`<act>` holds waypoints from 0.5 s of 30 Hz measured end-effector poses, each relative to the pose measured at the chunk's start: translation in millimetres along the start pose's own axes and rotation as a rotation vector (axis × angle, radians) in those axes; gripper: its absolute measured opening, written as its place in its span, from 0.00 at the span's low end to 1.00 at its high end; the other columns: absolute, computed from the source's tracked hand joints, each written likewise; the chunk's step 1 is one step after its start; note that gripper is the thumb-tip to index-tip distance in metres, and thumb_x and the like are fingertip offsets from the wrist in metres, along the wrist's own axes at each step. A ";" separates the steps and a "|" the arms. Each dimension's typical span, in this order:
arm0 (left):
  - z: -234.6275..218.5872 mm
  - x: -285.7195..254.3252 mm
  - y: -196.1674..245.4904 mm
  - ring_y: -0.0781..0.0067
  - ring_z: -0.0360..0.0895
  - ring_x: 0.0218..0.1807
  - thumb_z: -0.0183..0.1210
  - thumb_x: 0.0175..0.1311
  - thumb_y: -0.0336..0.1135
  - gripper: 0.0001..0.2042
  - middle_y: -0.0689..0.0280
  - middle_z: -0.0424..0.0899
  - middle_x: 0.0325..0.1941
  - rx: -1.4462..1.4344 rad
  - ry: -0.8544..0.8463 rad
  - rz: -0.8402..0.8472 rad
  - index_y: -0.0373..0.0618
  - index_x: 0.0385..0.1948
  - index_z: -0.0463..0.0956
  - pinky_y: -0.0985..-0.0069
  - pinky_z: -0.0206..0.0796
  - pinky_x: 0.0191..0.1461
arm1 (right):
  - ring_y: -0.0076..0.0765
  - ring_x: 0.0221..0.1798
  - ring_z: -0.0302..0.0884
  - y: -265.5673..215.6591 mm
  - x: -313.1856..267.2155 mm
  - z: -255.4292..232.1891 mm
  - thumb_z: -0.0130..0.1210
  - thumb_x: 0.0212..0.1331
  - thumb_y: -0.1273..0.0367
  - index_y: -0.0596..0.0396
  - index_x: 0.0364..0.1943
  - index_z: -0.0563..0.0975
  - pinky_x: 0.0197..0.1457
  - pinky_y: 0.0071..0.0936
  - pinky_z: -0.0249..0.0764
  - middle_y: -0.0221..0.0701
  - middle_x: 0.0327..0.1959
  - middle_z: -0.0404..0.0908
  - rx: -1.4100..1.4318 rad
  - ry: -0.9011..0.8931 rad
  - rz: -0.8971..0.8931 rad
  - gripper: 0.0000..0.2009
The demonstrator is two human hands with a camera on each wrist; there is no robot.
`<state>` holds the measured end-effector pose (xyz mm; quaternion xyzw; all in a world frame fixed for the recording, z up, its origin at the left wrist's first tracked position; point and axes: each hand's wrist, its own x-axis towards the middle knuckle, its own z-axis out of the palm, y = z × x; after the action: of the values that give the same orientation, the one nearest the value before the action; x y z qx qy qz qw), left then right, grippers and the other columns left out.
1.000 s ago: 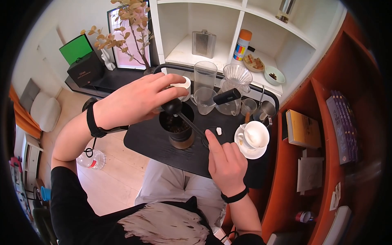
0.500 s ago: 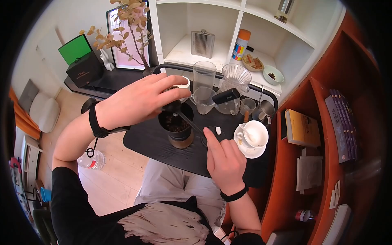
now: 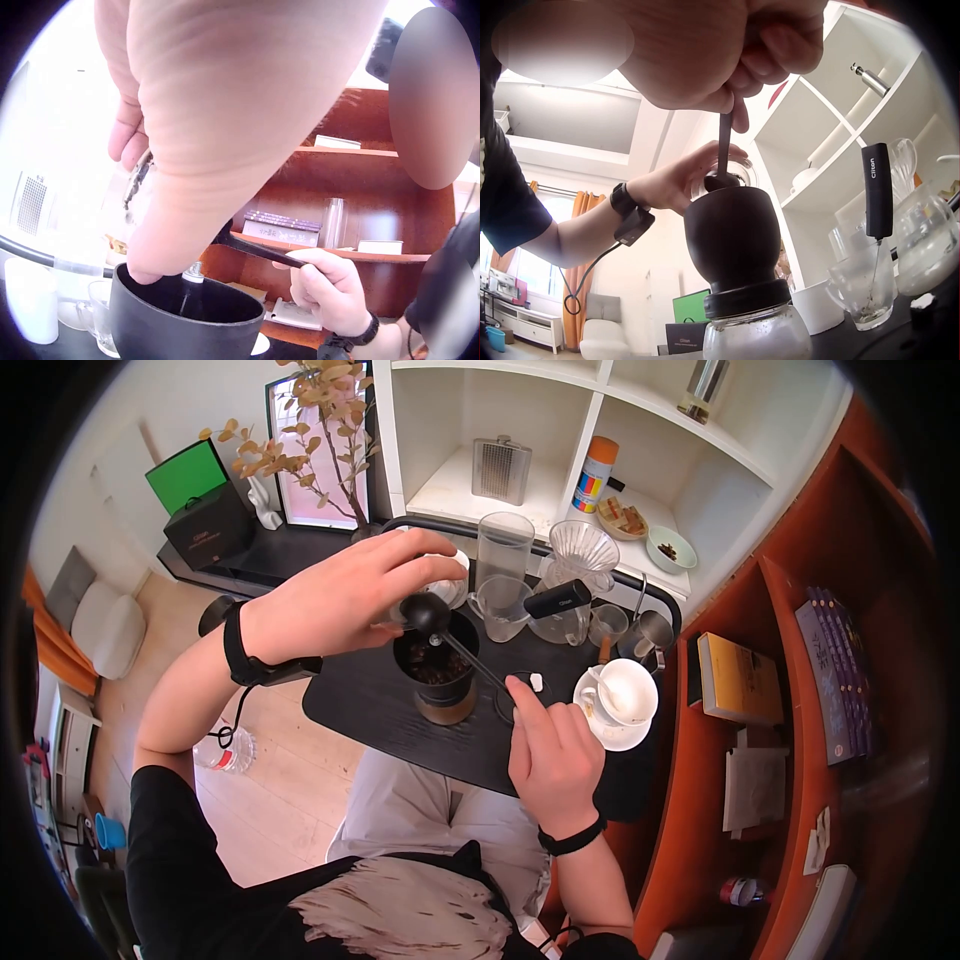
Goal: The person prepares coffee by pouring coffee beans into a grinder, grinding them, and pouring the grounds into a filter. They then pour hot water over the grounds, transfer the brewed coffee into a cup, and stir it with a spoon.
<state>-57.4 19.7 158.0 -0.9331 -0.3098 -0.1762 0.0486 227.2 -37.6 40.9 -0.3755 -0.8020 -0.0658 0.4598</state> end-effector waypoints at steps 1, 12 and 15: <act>0.0 -0.3 -0.8 0.48 0.74 0.68 0.73 0.43 0.18 0.41 0.57 0.73 0.66 -0.035 0.012 -0.004 0.45 0.66 0.69 0.60 0.72 0.69 | 0.36 0.25 0.68 -0.8 -0.1 0.5 0.63 0.58 0.80 0.54 0.58 0.86 0.29 0.35 0.66 0.31 0.23 0.67 0.000 -0.003 0.000 0.21; 21.6 -33.7 -12.9 0.72 0.73 0.51 0.79 0.45 0.25 0.44 0.64 0.72 0.62 -0.447 0.212 -0.393 0.45 0.70 0.68 0.74 0.73 0.58 | 0.35 0.24 0.67 -37.6 21.1 12.0 0.62 0.62 0.79 0.56 0.61 0.85 0.29 0.33 0.67 0.30 0.22 0.68 0.066 0.037 0.049 0.21; 29.2 -48.8 -11.3 0.76 0.72 0.50 0.80 0.46 0.27 0.44 0.65 0.73 0.61 -0.575 0.291 -0.495 0.45 0.70 0.68 0.75 0.72 0.56 | 0.33 0.24 0.68 -56.5 33.1 16.8 0.65 0.58 0.78 0.54 0.61 0.85 0.28 0.32 0.67 0.28 0.22 0.68 -0.008 0.023 -0.020 0.23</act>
<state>-91.8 7.3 113.0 -0.7711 -0.4531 -0.3921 -0.2151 168.4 -52.1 70.9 -0.3685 -0.8000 -0.0779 0.4670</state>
